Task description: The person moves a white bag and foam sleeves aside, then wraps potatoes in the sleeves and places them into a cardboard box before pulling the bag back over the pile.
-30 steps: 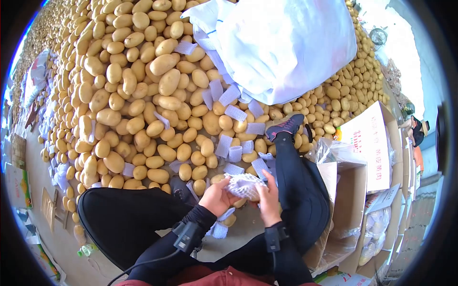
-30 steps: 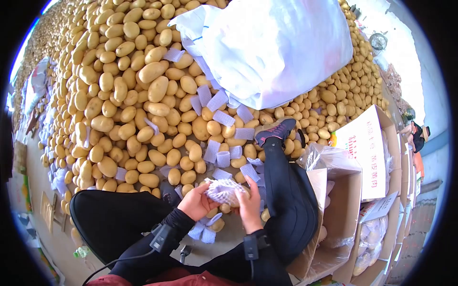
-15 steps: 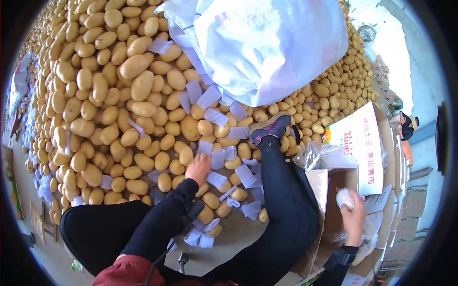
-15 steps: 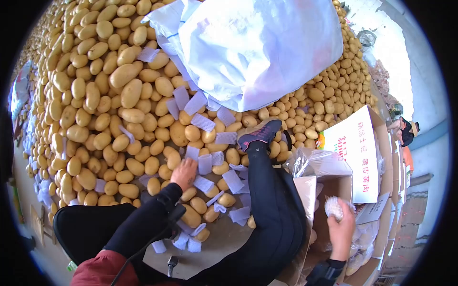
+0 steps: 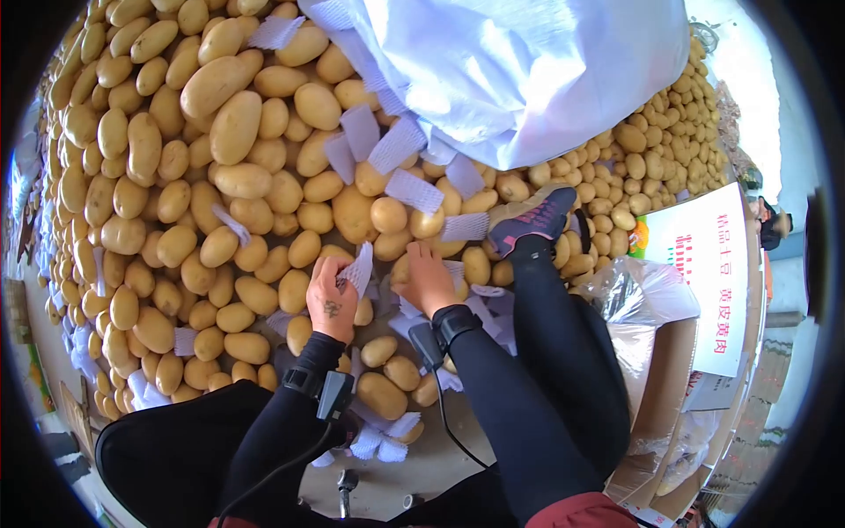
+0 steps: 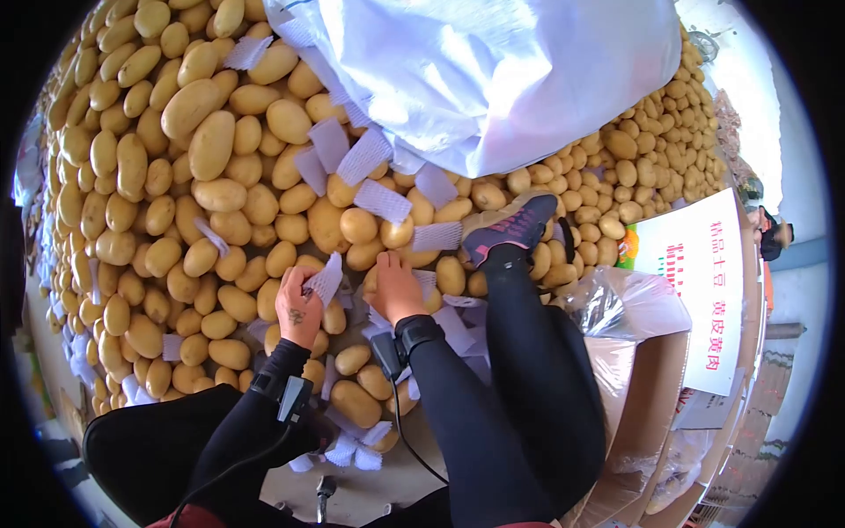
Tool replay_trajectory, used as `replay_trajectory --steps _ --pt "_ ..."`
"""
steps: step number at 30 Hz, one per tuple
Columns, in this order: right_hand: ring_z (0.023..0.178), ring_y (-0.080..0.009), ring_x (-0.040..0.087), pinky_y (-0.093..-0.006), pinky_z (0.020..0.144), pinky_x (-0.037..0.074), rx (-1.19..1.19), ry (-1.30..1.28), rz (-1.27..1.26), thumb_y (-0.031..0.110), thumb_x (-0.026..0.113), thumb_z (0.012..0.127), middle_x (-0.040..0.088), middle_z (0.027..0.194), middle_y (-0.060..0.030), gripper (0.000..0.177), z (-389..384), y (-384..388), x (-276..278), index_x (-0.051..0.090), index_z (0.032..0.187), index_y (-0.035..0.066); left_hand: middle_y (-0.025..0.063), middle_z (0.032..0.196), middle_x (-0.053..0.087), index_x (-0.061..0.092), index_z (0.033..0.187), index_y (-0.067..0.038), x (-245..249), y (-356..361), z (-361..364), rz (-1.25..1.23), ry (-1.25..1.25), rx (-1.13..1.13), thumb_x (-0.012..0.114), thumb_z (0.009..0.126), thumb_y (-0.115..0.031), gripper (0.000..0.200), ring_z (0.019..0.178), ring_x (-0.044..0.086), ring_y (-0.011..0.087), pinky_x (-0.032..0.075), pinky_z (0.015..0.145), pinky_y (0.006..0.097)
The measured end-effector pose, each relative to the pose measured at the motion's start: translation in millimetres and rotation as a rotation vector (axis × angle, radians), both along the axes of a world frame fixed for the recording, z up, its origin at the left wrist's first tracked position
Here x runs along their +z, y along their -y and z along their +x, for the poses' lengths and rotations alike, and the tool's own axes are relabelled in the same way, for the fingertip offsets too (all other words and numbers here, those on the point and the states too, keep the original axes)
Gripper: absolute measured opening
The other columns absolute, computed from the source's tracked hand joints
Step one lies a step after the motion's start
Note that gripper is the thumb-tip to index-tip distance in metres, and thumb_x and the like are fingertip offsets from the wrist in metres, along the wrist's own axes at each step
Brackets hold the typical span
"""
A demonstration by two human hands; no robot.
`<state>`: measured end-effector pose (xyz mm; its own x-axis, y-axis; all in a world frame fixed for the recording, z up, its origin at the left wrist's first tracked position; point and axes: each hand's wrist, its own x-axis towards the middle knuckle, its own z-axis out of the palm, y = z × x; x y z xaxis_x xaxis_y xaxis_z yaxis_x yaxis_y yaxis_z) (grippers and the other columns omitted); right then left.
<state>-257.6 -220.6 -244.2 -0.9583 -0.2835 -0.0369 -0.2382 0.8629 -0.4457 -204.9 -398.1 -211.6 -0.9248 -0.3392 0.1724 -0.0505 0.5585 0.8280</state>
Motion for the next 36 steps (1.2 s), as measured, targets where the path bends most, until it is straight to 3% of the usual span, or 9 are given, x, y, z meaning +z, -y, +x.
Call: replay_trajectory --steps 7,14,16,21,23,26,30,32,36 --pt "0.098 -0.0387 0.062 -0.0438 0.086 0.053 0.03 0.152 -0.018 0.025 0.081 0.075 0.063 0.106 -0.018 0.062 73.1 -12.4 -8.4 0.055 0.127 0.007 0.0132 0.084 0.05 0.048 0.082 -0.003 10.6 -5.4 42.4 0.073 -0.016 0.14 0.06 0.065 0.003 0.021 0.075 0.052 0.0338 0.045 0.068 0.0385" --pt "0.105 -0.0174 0.062 -0.029 0.087 0.051 -0.585 0.638 -1.496 0.04 0.057 0.1 0.063 0.12 -0.0075 0.058 135.4 -13.7 81.9 0.042 0.145 0.007 0.0152 0.087 0.058 0.059 0.093 -0.004 64.0 -67.7 85.5 0.407 0.015 -0.034 0.06 0.066 0.005 0.028 0.084 0.058 0.0358 0.049 0.075 0.0387" --pt "0.107 -0.0162 0.06 -0.0273 0.09 0.049 -0.409 0.42 -1.257 0.036 0.061 0.098 0.063 0.118 -0.0068 0.06 151.4 -19.9 98.5 0.042 0.145 0.002 0.013 0.085 0.06 0.066 0.101 -0.003 94.9 -81.0 103.0 0.193 -0.069 -0.1 0.066 0.071 0.002 0.03 0.078 0.062 0.0293 0.051 0.072 0.0338" --pt "0.101 -0.0166 0.061 -0.0292 0.088 0.05 -0.431 0.2 -0.892 0.029 0.071 0.091 0.064 0.115 -0.0135 0.069 185.3 -63.0 149.8 0.042 0.146 0.0 0.0083 0.096 0.07 0.067 0.101 -0.003 112.3 -91.6 136.9 0.946 0.363 -0.16 0.062 0.09 -0.009 0.013 0.084 0.068 0.0242 0.053 0.074 0.0369" --pt "0.087 -0.0121 0.063 -0.0245 0.071 0.051 -0.385 0.289 -1.035 0.031 0.07 0.091 0.065 0.108 -0.0118 0.076 197.7 -74.6 191.8 0.033 0.151 0.003 0.0077 0.101 0.07 0.063 0.107 0.0 123.8 -82.9 143.7 1.804 0.688 -0.185 0.051 0.101 -0.015 0.021 0.089 0.069 0.0188 0.056 0.08 0.0327" --pt "0.071 -0.0109 0.064 -0.0211 0.052 0.049 -0.307 0.512 -1.144 0.035 0.07 0.092 0.066 0.104 -0.0104 0.086 217.4 -89.3 219.7 0.02 0.156 0.007 0.0094 0.106 0.07 0.06 0.113 -0.002 122.8 -91.4 153.6 1.827 0.853 -0.228 0.045 0.103 -0.023 0.028 0.091 0.069 0.0204 0.057 0.084 0.0354" --pt "0.097 -0.023 0.067 -0.037 0.074 0.059 -0.359 0.716 -1.491 0.039 0.066 0.092 0.063 0.118 -0.0132 0.073 239.6 -96.4 217.1 0.037 0.148 0.003 0.0071 0.102 0.071 0.062 0.112 -0.004 93.6 -126.8 185.1 1.813 1.094 -0.223 0.04 0.104 -0.026 0.032 0.09 0.07 0.0211 0.057 0.079 0.0371" --pt "0.116 -0.0279 0.061 -0.0441 0.098 0.051 -0.498 0.496 -1.488 0.028 0.065 0.091 0.058 0.13 -0.016 0.062 239.0 -111.8 213.9 0.043 0.144 0.003 0.005 0.087 0.07 0.064 0.101 -0.007 85.8 -125.4 191.5 1.298 1.196 -0.359 0.053 0.1 -0.027 0.023 0.069 0.066 0.021 0.052 0.062 0.0401" --pt "0.124 -0.0253 0.052 -0.0415 0.106 0.042 -0.631 -0.193 -0.916 0.009 0.058 0.088 0.052 0.137 -0.0133 0.053 215.6 -195.7 289.7 0.047 0.139 0.001 0.0129 0.087 0.059 0.06 0.102 -0.005 15.2 -94.4 196.5 0.028 0.153 -0.215 0.062 0.086 -0.011 0.018 0.084 0.061 0.0372 0.05 0.073 0.046"
